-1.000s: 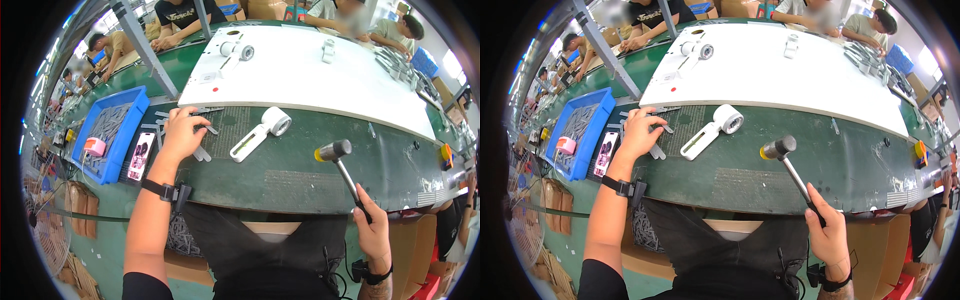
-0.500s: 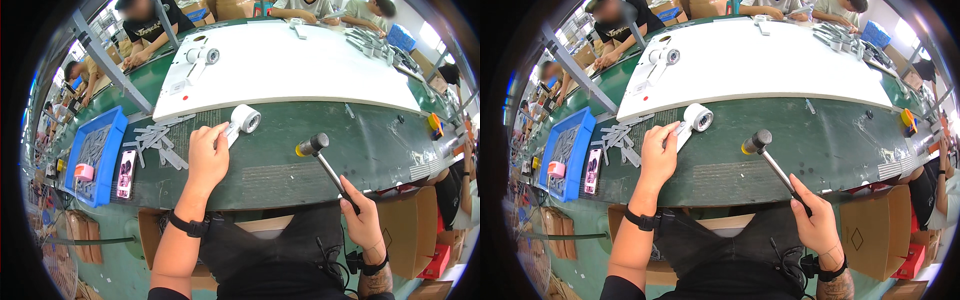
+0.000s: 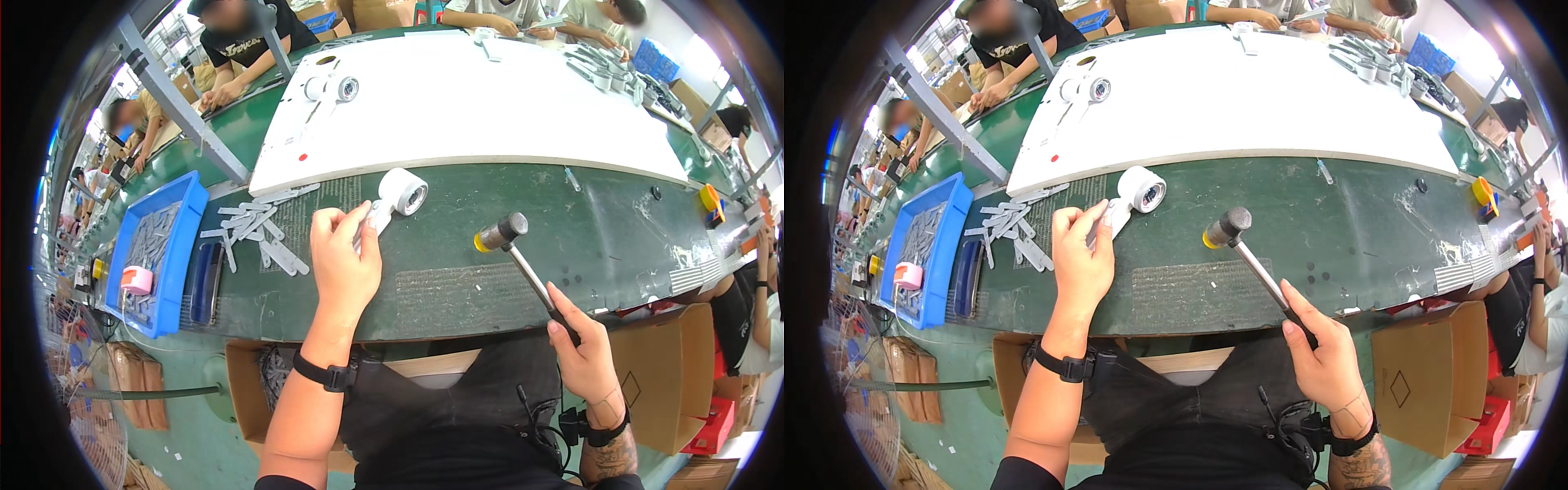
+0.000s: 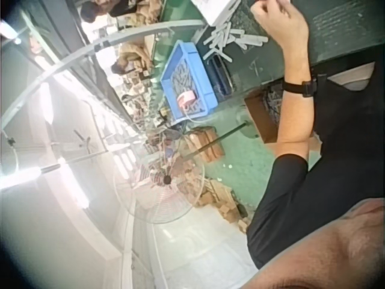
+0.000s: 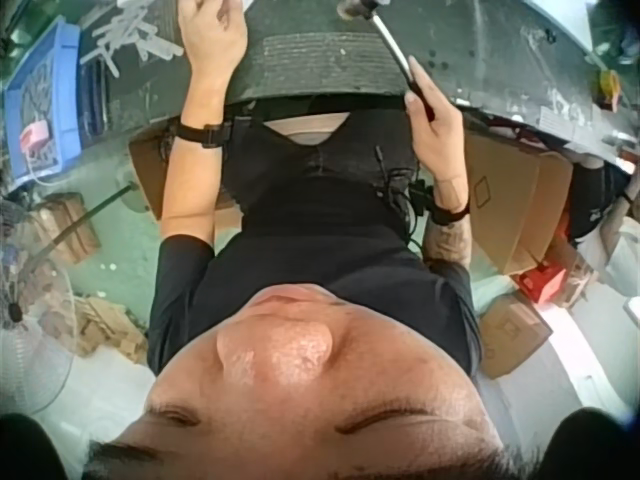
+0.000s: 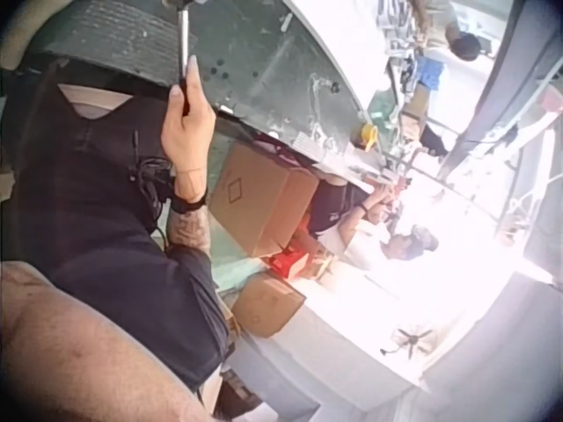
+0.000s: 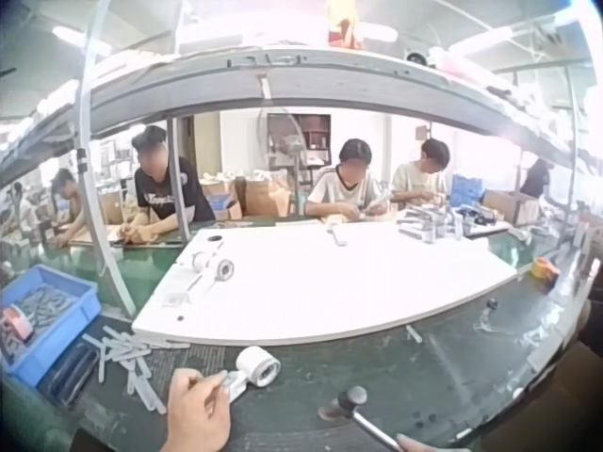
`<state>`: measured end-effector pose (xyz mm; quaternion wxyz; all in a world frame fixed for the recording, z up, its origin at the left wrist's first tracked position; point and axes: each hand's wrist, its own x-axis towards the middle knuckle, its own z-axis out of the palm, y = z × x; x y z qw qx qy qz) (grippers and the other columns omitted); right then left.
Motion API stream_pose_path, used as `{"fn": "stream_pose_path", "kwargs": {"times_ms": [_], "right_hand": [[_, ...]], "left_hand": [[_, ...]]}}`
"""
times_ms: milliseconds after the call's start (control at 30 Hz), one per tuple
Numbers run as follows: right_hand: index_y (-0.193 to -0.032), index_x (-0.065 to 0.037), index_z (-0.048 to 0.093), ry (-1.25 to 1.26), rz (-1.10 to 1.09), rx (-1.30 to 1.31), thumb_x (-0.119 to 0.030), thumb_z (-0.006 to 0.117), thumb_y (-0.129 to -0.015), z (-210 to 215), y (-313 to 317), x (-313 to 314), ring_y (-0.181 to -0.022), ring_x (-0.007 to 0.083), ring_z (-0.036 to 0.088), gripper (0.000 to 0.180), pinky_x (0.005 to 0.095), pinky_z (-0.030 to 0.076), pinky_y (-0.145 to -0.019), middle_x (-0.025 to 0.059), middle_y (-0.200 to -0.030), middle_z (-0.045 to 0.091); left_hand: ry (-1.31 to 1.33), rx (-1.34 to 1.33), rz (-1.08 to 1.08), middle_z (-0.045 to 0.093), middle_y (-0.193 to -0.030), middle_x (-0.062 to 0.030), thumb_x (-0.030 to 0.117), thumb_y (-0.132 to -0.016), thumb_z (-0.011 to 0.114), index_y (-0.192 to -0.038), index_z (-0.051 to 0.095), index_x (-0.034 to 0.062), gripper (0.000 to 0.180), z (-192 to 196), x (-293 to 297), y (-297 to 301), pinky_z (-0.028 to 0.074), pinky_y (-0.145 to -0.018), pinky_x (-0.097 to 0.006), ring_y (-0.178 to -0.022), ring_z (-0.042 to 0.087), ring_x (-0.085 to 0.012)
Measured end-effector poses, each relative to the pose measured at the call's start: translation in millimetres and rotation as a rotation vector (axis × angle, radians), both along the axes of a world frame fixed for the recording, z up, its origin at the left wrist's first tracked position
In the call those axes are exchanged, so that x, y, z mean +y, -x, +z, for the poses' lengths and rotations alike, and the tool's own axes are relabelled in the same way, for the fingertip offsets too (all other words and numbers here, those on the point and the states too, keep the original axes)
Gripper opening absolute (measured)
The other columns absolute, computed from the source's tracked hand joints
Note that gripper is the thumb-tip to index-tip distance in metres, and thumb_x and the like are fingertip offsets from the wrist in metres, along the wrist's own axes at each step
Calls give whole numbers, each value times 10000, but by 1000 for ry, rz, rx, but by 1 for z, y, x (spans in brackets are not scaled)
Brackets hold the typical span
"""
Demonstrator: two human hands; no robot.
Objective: The person is assembling white plastic components, possibly medical or laboratory equipment, using a small rubber mallet to secure parts.
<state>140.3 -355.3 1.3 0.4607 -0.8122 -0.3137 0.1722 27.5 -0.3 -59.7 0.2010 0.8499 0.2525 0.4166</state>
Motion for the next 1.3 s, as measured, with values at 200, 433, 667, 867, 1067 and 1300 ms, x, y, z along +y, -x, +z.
{"fn": "stream_pose_path", "kwargs": {"times_ms": [200, 433, 667, 867, 1067, 1300], "right_hand": [[-1600, -69, 653, -71, 45, -151, -14, 672, -1078, 10, -3, 24, -1127, 362, 812, 526, 365, 581, -1011, 253, -1247, 811], [-1628, -151, 648, -63, 153, -285, -43, 680, -1082, 59, -2, 68, -760, 329, 699, 557, 381, 581, -756, 190, -970, 754], [-1632, -197, 640, 22, 235, -382, -84, 665, -1094, 29, 0, 91, -782, 379, 711, 550, 471, 592, -747, 160, -895, 728], [-1616, -172, 654, 99, 268, -428, -70, 664, -1082, 44, -1, 92, -816, 386, 730, 544, 475, 600, -771, 185, -949, 760], [-1646, -162, 622, -51, 175, -398, -31, 683, -1071, 50, 10, 88, -830, 398, 726, 593, 437, 599, -794, 200, -964, 752], [-1640, -139, 623, 105, 205, -365, -13, 686, -1057, 59, 9, 81, -821, 413, 716, 600, 472, 595, -787, 209, -936, 740]], "left_hand": [[223, -46, -140, 800, -1138, -178, 97, -1040, 765, -1297, 817, 29, 271, 10, 8, 8, 602, -932, -389, -1028, 794, -342], [452, 40, -334, 837, -1080, -149, 112, -998, 834, -1184, 822, 12, 212, 15, -1, 40, 610, -910, -372, -1004, 812, -247], [479, 3, -396, 846, -1055, -146, 114, -994, 849, -1082, 797, 1, 152, 11, 3, 39, 614, -884, -351, -977, 816, -224], [392, -34, -440, 848, -1050, -132, 94, -998, 851, -1097, 798, -13, 155, 8, 1, 37, 597, -881, -327, -965, 794, -192], [417, -41, -443, 847, -1055, -139, 78, -996, 841, -1076, 798, -13, 128, 13, 1, 36, 603, -892, -342, -985, 808, -221], [402, -47, -467, 846, -1066, -150, 60, -996, 829, -1050, 790, -10, 97, 13, 2, 36, 607, -903, -352, -992, 812, -239]]}}
